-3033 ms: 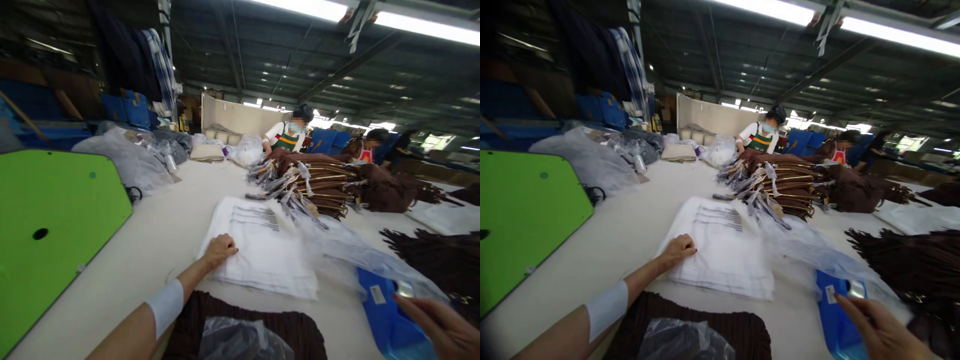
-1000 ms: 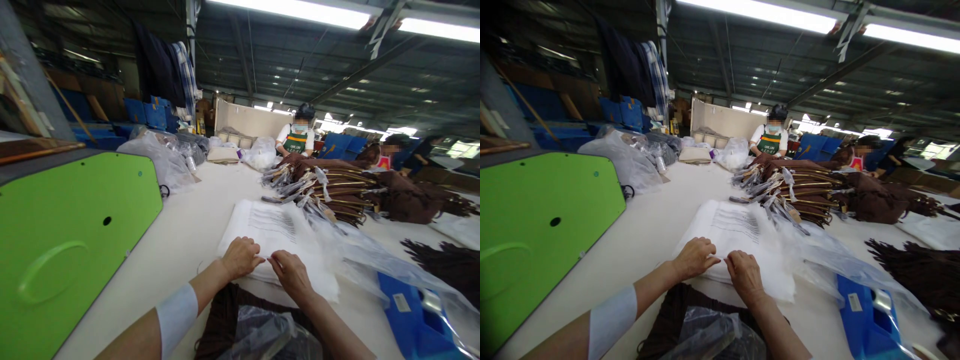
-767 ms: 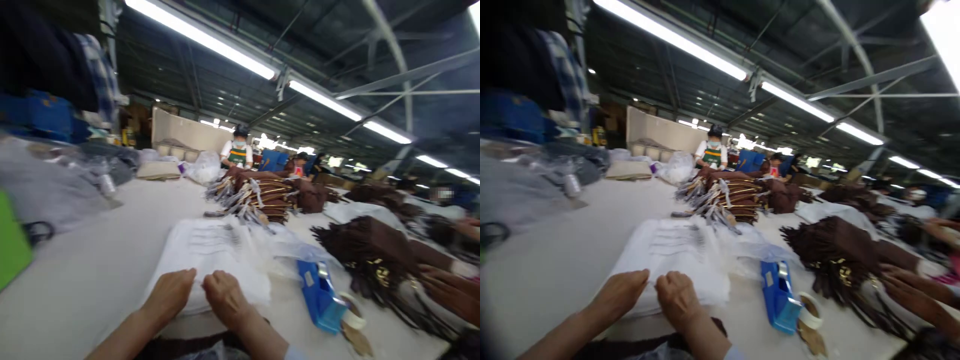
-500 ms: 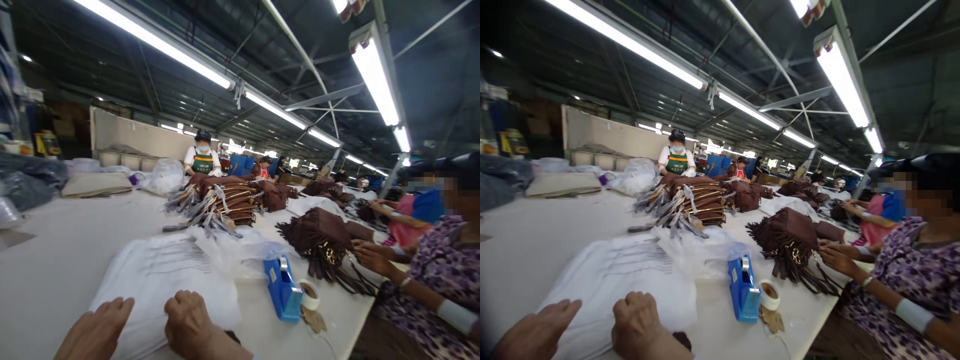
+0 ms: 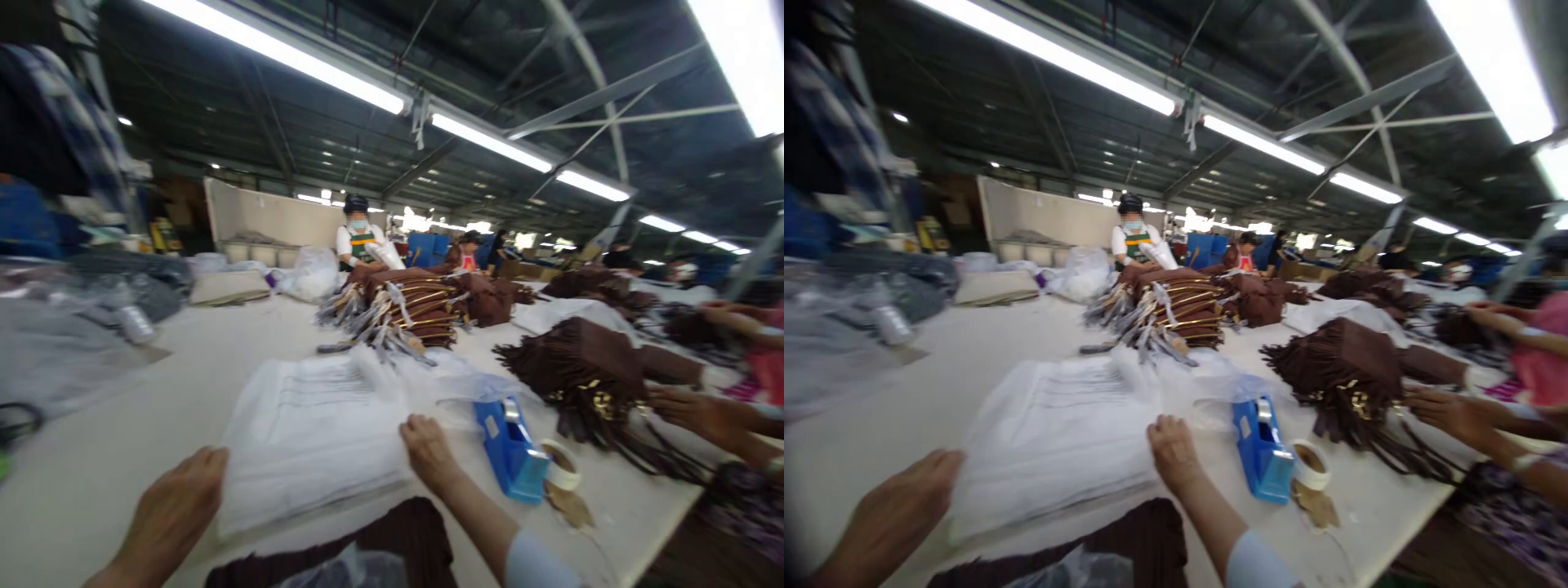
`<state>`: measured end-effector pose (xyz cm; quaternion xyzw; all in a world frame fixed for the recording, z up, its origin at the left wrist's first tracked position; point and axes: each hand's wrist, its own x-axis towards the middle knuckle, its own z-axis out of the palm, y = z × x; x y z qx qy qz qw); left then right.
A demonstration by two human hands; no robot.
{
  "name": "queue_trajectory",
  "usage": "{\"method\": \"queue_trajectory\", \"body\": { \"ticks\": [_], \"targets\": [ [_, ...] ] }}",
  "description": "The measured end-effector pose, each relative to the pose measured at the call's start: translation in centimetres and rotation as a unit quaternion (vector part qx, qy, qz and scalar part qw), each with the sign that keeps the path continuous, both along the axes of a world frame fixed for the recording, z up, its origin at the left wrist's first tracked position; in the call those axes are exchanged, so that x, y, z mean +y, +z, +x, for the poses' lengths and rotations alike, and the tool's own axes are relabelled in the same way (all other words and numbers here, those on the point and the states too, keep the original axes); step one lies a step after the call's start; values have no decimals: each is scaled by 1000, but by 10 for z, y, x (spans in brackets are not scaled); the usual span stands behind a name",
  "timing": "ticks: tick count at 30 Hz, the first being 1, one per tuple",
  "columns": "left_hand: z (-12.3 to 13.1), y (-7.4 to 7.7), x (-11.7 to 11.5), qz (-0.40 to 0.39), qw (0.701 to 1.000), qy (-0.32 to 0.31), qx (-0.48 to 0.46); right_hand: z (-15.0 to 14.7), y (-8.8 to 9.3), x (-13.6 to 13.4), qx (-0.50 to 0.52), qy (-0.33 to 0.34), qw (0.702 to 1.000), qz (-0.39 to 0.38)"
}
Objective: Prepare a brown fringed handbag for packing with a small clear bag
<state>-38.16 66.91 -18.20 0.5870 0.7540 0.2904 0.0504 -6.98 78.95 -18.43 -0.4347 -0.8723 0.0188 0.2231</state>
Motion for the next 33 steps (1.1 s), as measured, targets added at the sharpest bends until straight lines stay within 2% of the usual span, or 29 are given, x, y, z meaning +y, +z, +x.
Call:
{"method": "queue_trajectory", "body": {
  "ticks": [2,4,6,8,11,13,16,18,20,23,25,26,28,30,31,33],
  "targets": [
    [2,6,-10,1,996,64,-56,14,-6,6,96,-27,993,-68],
    [6,9,-11,-4,984,119,-132,23,-13,10,197,-61,968,-143],
    [11,10,-9,-10,959,172,-224,28,-18,8,294,-100,924,-225],
    [17,10,-6,-9,921,204,-331,31,-18,1,382,-122,865,-301],
    [19,11,-6,13,858,210,-468,31,-15,-8,490,-118,777,-377],
    [18,9,-7,42,828,204,-521,30,-13,-12,539,-107,730,-407],
    [16,2,-12,92,803,192,-557,31,-13,-15,575,-93,681,-443],
    [17,-7,-17,112,801,177,-561,34,-17,-17,581,-83,666,-461],
    [19,-16,-25,116,808,156,-556,38,-23,-20,575,-75,665,-471],
    [26,-27,-37,90,832,125,-533,45,-33,-25,550,-76,682,-476],
    [31,-31,-44,64,859,113,-496,49,-39,-29,529,-85,696,-478],
    [34,-33,-47,53,879,112,-460,50,-40,-31,505,-90,715,-474],
    [39,-36,-52,35,923,119,-364,52,-41,-36,424,-113,782,-442],
    [44,-38,-56,19,949,142,-282,52,-41,-43,328,-152,846,-392],
    [46,-39,-57,12,951,158,-264,51,-40,-46,292,-176,864,-371],
    [51,-40,-60,-3,947,194,-256,48,-38,-53,265,-218,870,-355]
  ]
}}
